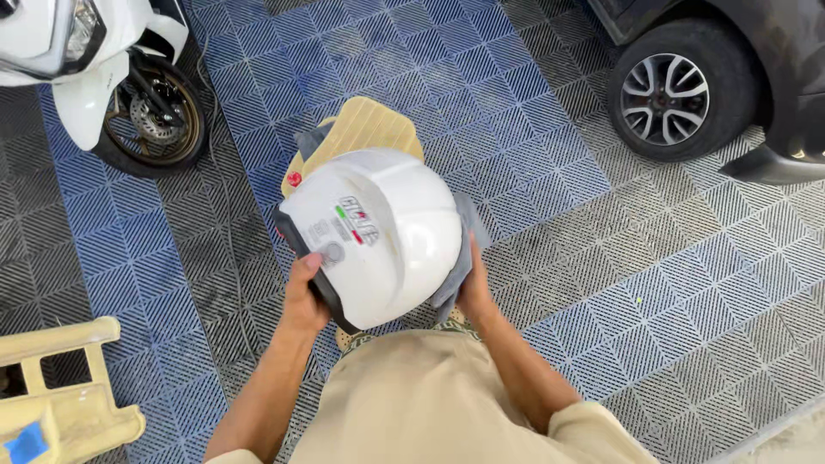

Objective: The person wipes a white motorcycle helmet with a gray cloth, rotating it to clean multiple sides. The person then uses a blue sponge to rub the helmet's surface before placing it on a stool.

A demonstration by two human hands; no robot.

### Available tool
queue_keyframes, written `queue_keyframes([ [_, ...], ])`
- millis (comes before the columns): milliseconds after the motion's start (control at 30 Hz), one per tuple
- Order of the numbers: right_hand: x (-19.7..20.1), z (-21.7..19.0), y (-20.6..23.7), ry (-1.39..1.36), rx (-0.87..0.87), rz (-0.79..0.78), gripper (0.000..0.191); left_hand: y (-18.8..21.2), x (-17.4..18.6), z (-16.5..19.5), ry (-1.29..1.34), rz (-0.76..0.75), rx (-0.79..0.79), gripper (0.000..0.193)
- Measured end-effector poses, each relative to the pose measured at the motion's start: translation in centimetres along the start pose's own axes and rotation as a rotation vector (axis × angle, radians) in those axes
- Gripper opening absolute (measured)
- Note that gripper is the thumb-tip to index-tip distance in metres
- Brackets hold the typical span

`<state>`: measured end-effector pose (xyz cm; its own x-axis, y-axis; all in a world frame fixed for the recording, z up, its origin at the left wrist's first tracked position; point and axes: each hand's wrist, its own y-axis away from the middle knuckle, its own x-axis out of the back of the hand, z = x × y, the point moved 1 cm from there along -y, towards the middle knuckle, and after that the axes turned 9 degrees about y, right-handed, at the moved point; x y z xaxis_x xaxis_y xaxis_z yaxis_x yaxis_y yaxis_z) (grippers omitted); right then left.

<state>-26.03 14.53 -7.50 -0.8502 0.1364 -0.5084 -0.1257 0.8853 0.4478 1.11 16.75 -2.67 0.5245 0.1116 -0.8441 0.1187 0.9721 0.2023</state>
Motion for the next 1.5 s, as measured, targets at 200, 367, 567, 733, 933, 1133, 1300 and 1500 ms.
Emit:
queue_keyframes([
  [200,-5.7,-12.6,-4.8,0.719,0.03,-0.26,0.068,-0.6,-2.4,-1.9,-0.337,-0.064,-0.125,0.079],
  [367,-12.9,-16.1,-0.7,1.338,0.52,-0.323,0.051,-2.1,-3.8,-0.6,-0.25,-0.043,-0.171,0.073],
  [567,-13.5,-11.7,3.3,1.654,1.252,0.028,0.047,-5.1,-6.4,0.0,-0.114,0.073,-0.243,0.054],
  [733,-10.4,1.6,5.7,1.455,1.35,0.002,0.059,-5.5,-8.2,3.6,0.269,0.096,-0.227,0.054],
  [933,-5.9,-4.9,2.5,1.345,1.376,0.041,0.065,-0.4,-9.8,2.4,0.184,0.096,-0.191,0.062],
  [1133,-5.5,-14.8,-2.8,0.441,0.109,-0.222,0.078,3.6,-10.6,2.0,0.081,0.015,-0.108,0.071],
  [1300,-5.1,-5.9,-3.6,-0.036,-0.115,-0.376,0.074,-0.2,-6.9,2.1,0.069,-0.135,-0.067,0.086],
  [1500,-3.0,-3.6,-4.1,-0.085,-0.064,-0.245,0.071,-2.9,-2.6,0.3,-0.053,-0.138,0.173,0.09],
])
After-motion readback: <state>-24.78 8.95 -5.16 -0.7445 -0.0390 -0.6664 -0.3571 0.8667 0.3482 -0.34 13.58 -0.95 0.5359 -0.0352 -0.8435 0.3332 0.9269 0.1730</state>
